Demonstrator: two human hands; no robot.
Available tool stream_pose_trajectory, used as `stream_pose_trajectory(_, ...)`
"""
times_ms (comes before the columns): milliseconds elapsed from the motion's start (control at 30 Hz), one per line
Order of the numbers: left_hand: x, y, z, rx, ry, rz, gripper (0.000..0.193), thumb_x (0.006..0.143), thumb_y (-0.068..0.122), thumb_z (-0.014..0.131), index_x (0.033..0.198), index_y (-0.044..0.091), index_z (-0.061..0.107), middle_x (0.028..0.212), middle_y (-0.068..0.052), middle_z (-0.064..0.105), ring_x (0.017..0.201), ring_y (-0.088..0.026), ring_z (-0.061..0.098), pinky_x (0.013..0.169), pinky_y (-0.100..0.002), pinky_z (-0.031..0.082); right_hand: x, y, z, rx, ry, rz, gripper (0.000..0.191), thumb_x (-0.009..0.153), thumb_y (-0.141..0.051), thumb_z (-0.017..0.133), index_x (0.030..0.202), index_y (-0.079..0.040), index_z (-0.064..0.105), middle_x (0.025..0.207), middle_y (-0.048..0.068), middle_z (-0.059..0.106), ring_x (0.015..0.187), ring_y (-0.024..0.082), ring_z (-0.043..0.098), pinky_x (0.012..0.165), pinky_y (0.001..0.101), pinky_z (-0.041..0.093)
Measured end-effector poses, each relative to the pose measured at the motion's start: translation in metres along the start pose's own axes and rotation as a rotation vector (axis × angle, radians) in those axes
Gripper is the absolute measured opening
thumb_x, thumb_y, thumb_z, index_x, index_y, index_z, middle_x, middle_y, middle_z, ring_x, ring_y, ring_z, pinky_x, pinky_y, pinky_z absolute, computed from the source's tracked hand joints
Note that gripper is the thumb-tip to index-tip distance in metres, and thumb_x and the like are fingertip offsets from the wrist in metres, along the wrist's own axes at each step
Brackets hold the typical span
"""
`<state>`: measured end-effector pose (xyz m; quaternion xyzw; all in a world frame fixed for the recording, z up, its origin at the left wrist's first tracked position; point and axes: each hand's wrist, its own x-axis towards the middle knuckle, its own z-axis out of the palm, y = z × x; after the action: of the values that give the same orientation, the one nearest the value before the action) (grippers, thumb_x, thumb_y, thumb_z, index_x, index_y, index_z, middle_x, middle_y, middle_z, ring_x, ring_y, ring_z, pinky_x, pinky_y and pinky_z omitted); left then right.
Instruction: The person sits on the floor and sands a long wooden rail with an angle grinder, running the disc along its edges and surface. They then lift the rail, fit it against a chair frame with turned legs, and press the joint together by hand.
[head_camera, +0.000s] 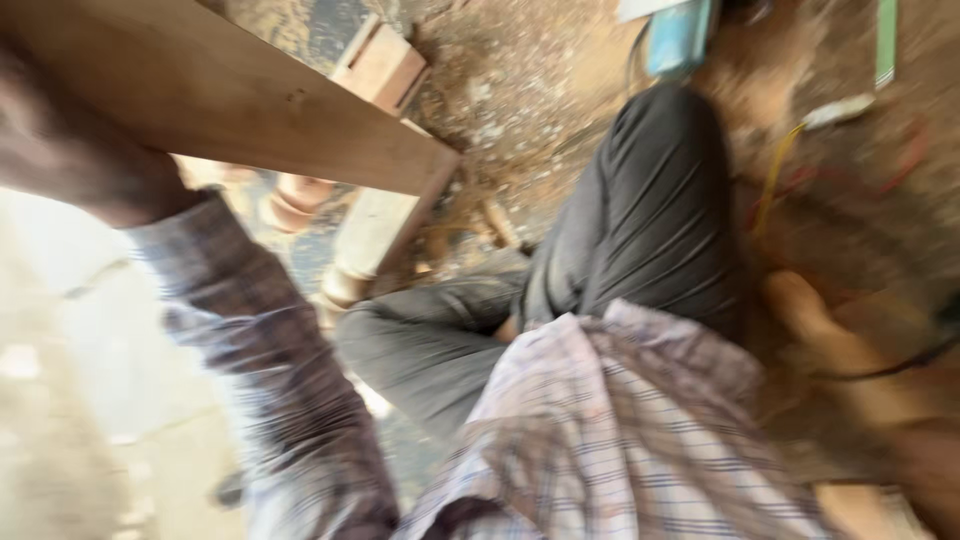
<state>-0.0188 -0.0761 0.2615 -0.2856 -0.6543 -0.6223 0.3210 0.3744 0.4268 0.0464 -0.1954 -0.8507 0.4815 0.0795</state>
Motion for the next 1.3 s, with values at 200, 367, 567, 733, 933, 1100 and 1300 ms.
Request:
stream_pose_trajectory(200,0.003,0.011,-0.001,-0.176,-0.108,-0.066,0.048,0.119,0.027,0.062,0.134,-0.019,0.064,0.122,-0.033,0.075,0.106,-0.042,0.079,0.098,-0.051,0.067,0.027,-0.102,0.017,0.145,-0.134,-0.265,0.032,0.081,-0.013,0.072,0.105,0.0,0.055,0.081,0.014,0.064,0.065,0.027,0.063,0.057,0.0417,0.053)
stream_pose_trajectory(367,-0.001,0.014,-0.002,-0.208,-0.155,-0.118,0.055,0.116,0.035,0.064,0.138,-0.016,0.056,0.131,-0.029,0.069,0.115,-0.038,0.075,0.104,-0.049,0.065,0.03,-0.135,0.013,0.207,-0.195,-0.324,0.027,0.079,-0.011,0.072,0.099,0.0,0.057,0.077,0.013,0.064,0.06,0.025,0.062,0.053,0.0402,0.052)
stream_pose_trajectory(567,-0.004,0.013,-0.009,-0.205,-0.11,-0.248,0.061,0.117,0.039,0.063,0.141,-0.016,0.058,0.132,-0.027,0.068,0.117,-0.037,0.073,0.106,-0.047,0.062,0.059,-0.145,0.011,0.35,-0.139,-0.348,0.022,0.078,-0.009,0.073,0.092,0.0,0.059,0.071,0.011,0.063,0.055,0.022,0.061,0.049,0.0385,0.052)
stream_pose_trajectory(733,-0.008,0.012,-0.022,-0.097,-0.001,-0.259,0.064,0.112,0.043,0.061,0.142,-0.014,0.058,0.14,-0.029,0.067,0.123,-0.038,0.073,0.108,-0.05,0.06,0.087,-0.136,0.029,0.64,-0.201,-0.102,0.017,0.076,-0.008,0.073,0.086,0.001,0.061,0.066,0.01,0.063,0.051,0.02,0.06,0.046,0.037,0.051)
stream_pose_trajectory(933,-0.017,0.021,-0.027,-0.275,0.041,-0.443,0.071,0.102,0.049,0.06,0.147,-0.005,0.052,0.149,-0.023,0.06,0.132,-0.032,0.066,0.115,-0.047,0.055,0.125,-0.141,0.133,0.898,-0.75,0.489,0.013,0.074,-0.006,0.074,0.079,0.001,0.064,0.06,0.008,0.062,0.046,0.018,0.059,0.042,0.0353,0.05)
stream_pose_trajectory(1100,-0.02,0.02,-0.031,0.038,0.111,-0.278,0.063,0.104,0.048,0.057,0.134,-0.008,0.059,0.136,-0.024,0.064,0.124,-0.029,0.069,0.109,-0.044,0.059,0.141,-0.121,0.166,0.914,-0.943,0.656,0.016,0.074,-0.004,0.074,0.079,0.005,0.063,0.061,0.01,0.062,0.044,0.018,0.059,0.04,0.036,0.051)
stream_pose_trajectory(1300,-0.022,0.023,-0.034,0.042,0.134,-0.312,0.065,0.102,0.051,0.058,0.136,-0.004,0.06,0.141,-0.022,0.062,0.125,-0.027,0.067,0.11,-0.042,0.057,0.149,-0.118,0.164,0.854,-1.003,0.82,0.013,0.072,-0.004,0.07,0.08,0.001,0.062,0.061,0.009,0.063,0.043,0.018,0.058,0.039,0.034,0.051)
